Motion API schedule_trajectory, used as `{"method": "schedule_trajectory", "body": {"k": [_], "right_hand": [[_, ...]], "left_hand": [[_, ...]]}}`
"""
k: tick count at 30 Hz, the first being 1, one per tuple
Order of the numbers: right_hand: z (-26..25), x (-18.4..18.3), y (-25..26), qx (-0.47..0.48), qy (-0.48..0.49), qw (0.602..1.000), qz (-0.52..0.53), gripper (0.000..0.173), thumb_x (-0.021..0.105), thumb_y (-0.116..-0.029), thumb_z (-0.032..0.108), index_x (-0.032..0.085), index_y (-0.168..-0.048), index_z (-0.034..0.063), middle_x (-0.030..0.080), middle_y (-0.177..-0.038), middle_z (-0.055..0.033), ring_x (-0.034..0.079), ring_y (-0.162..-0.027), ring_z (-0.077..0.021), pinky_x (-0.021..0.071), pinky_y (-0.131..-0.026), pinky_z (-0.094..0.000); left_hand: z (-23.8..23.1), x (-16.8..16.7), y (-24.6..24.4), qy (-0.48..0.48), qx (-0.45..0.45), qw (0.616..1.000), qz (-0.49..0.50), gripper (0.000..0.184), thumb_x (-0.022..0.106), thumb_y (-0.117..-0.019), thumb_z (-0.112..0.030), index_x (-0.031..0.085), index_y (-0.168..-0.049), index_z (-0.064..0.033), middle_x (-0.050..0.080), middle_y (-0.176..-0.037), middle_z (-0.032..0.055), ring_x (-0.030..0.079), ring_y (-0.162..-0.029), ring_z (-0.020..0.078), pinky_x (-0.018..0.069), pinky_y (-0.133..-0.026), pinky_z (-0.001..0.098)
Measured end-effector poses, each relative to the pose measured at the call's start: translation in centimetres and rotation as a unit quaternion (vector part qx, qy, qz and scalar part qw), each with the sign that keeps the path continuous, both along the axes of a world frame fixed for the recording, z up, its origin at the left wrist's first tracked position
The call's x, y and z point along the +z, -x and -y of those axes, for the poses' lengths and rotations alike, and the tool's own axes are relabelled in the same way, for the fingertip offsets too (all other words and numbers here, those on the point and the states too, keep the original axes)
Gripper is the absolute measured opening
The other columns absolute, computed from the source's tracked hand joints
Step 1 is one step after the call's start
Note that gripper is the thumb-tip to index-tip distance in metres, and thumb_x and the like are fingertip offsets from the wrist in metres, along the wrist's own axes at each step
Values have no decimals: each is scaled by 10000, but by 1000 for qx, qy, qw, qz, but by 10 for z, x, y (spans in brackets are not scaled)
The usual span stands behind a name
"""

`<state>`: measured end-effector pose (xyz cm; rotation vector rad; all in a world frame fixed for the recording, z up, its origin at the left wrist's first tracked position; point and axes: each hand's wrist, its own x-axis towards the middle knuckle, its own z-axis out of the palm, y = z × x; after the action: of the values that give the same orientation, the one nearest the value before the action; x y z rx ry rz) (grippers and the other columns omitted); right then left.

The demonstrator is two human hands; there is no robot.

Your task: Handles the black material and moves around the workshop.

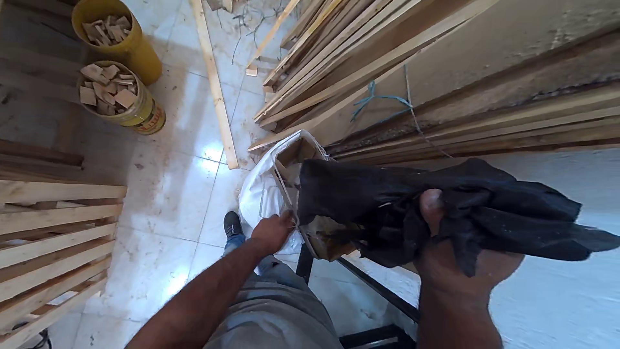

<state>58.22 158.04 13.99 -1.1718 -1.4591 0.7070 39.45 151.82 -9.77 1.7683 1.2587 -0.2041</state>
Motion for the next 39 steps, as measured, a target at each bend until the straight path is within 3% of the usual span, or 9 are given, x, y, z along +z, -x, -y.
{"method": "schedule_trajectory", "body": {"k": [7,10,15,21,24,30,33,36,39], "right_hand": [[5,0,2,-8,10,1000,19,272,760,-928,174,630,-1167,179,720,-1039,109,701,-979,-46,615,-879,-287],[4,-2,4,7,10,1000,4,251,759,-933,165,642,-1156,179,729,-1020,101,710,-942,-54,623,-851,-291],[10,-7,14,-14,31,997,65,249,763,-933,227,642,-1136,148,720,-993,106,706,-919,-24,628,-828,-270],[17,-8,14,-34,33,993,106,230,763,-927,215,648,-1114,148,702,-982,118,688,-929,6,615,-823,-246],[16,-5,12,-34,31,993,106,259,754,-938,215,634,-1151,128,705,-1011,104,692,-954,-5,615,-848,-257],[19,-6,9,-58,54,993,89,267,760,-928,215,624,-1142,132,703,-990,101,695,-930,-13,617,-832,-259],[18,-13,13,-37,45,996,69,270,770,-925,208,642,-1148,126,723,-1010,95,705,-944,-25,624,-850,-272],[22,-33,29,-21,89,996,1,293,778,-909,127,631,-1160,102,725,-1021,74,710,-960,-45,630,-866,-286],[20,-56,56,-10,159,984,-82,259,797,-838,29,668,-1047,110,735,-934,47,718,-877,-65,641,-798,-296]], "left_hand": [[-4,0,-2,16,-208,978,-24,388,484,-1045,-85,565,-1418,-152,632,-1356,118,662,-1136,380,554,-871,595],[-12,30,1,88,-185,972,-113,267,504,-1034,-85,653,-1252,-48,683,-1196,201,662,-1104,420,533,-885,626],[-6,28,15,49,-191,975,-98,231,512,-1034,-96,725,-1107,-43,588,-1398,122,580,-1245,381,518,-970,586],[-2,14,4,38,-204,978,-17,363,398,-1102,-164,516,-1446,-169,674,-1202,189,663,-1103,416,533,-909,612],[-1,1,-2,66,-232,970,-34,491,513,-1029,-79,441,-1509,-154,638,-1269,205,643,-1136,428,528,-910,628],[-12,48,13,92,-191,968,-132,238,512,-1021,-51,668,-1197,-12,672,-1186,224,652,-1118,433,541,-882,624],[-9,59,43,52,-195,970,-135,175,599,-967,-59,717,-1091,-25,607,-1333,175,657,-1067,405,560,-838,598],[4,55,71,20,-219,971,-96,183,623,-963,-92,736,-1107,-96,483,-1555,47,646,-1123,358,561,-861,566],[17,53,84,27,-212,976,-50,212,584,-988,-112,707,-1161,-94,621,-1401,56,663,-1115,344,550,-889,570]]}}
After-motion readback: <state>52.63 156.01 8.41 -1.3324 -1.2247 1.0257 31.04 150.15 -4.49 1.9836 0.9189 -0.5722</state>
